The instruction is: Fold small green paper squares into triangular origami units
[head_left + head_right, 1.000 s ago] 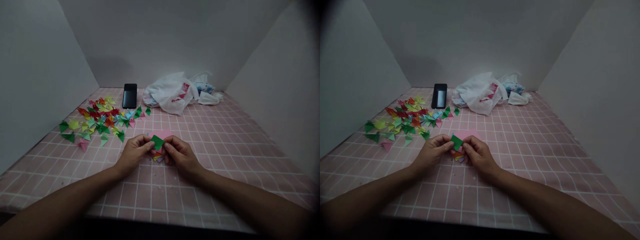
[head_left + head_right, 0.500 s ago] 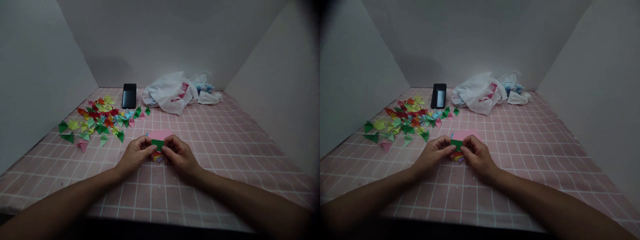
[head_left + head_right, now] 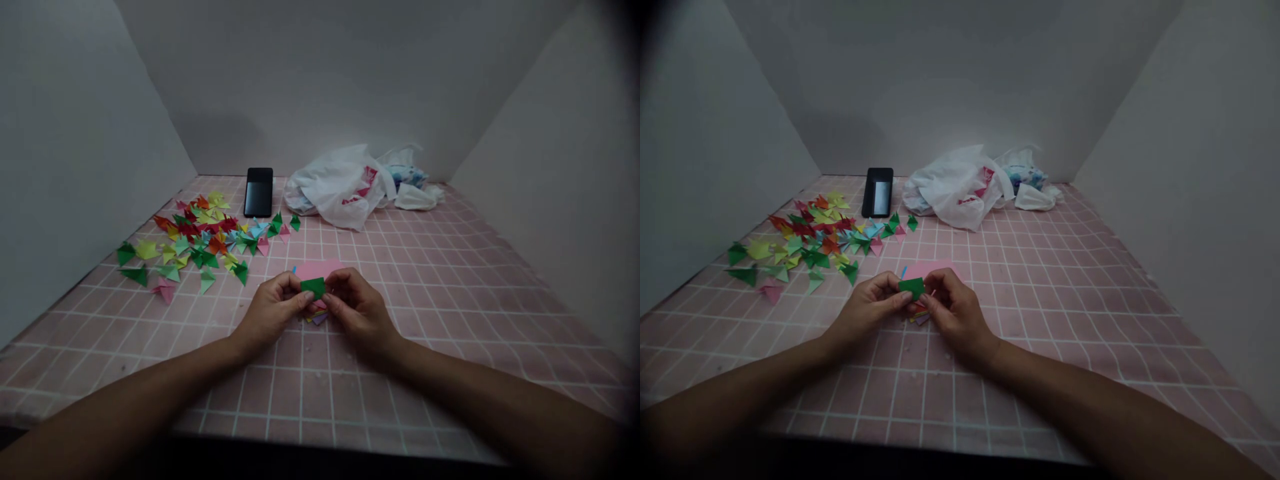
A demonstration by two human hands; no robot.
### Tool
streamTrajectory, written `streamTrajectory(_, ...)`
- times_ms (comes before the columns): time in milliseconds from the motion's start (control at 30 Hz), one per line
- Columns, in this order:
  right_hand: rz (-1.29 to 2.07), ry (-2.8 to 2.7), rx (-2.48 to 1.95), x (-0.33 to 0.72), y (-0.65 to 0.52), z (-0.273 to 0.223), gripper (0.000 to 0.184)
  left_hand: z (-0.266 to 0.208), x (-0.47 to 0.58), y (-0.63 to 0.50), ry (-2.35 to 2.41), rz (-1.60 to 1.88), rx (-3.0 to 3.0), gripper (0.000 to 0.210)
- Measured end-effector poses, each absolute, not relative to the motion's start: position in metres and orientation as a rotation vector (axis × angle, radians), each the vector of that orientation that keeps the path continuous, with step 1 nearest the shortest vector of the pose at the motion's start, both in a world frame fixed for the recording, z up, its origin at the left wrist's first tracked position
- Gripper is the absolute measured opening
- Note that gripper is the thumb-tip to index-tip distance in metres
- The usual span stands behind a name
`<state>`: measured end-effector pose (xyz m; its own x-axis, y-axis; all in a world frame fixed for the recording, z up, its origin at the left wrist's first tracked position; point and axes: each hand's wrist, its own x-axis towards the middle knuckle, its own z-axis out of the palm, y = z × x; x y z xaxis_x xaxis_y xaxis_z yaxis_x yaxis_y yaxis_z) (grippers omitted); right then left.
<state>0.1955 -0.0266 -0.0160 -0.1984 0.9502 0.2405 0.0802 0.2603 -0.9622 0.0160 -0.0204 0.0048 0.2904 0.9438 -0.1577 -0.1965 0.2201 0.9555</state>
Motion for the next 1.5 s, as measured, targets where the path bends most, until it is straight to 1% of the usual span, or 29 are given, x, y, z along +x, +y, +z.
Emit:
streamTrajectory(167,1.080,-1.551,-1.008,0.1950,-0.0276,-0.0141,0.009,0.0052,0.0162,-0.0205,0.927,0.991,1.039,0.029)
streamTrajectory(300,1.068,-1.518,-0.993,0.1949,-0.0278,-0.0113,0.012,0.0051,0.0157,-0.0202,0.922,1.005,1.044,0.027)
streamTrajectory(467,1.035,-1.576,-1.010,0.1949,-0.0284,-0.0109,0.008,0.0044,0.0152,-0.0196,0.923,1.010,1.069,0.026)
streamTrajectory(633,1.059,-1.531,-1.001,0.1947,-0.0292,-0.0121,0.012,0.0029,0.0152,-0.0183,0.915,1.027,1.077,0.026)
streamTrajectory(867,1.071,-1.542,-1.025,0.1947,-0.0291,-0.0106,0.013,0.0028,0.0152,-0.0184,0.938,1.043,1.070,0.025)
streamTrajectory(1133,1.090,-1.521,-0.995,0.1942,-0.0293,-0.0111,0.015,0.0017,0.0135,-0.0168,0.944,1.045,1.093,0.028)
streamTrajectory(1500,1.158,-1.486,-0.979,0.1954,-0.0264,-0.0145,0.016,0.0000,0.0146,-0.0178,0.930,1.044,1.065,0.021)
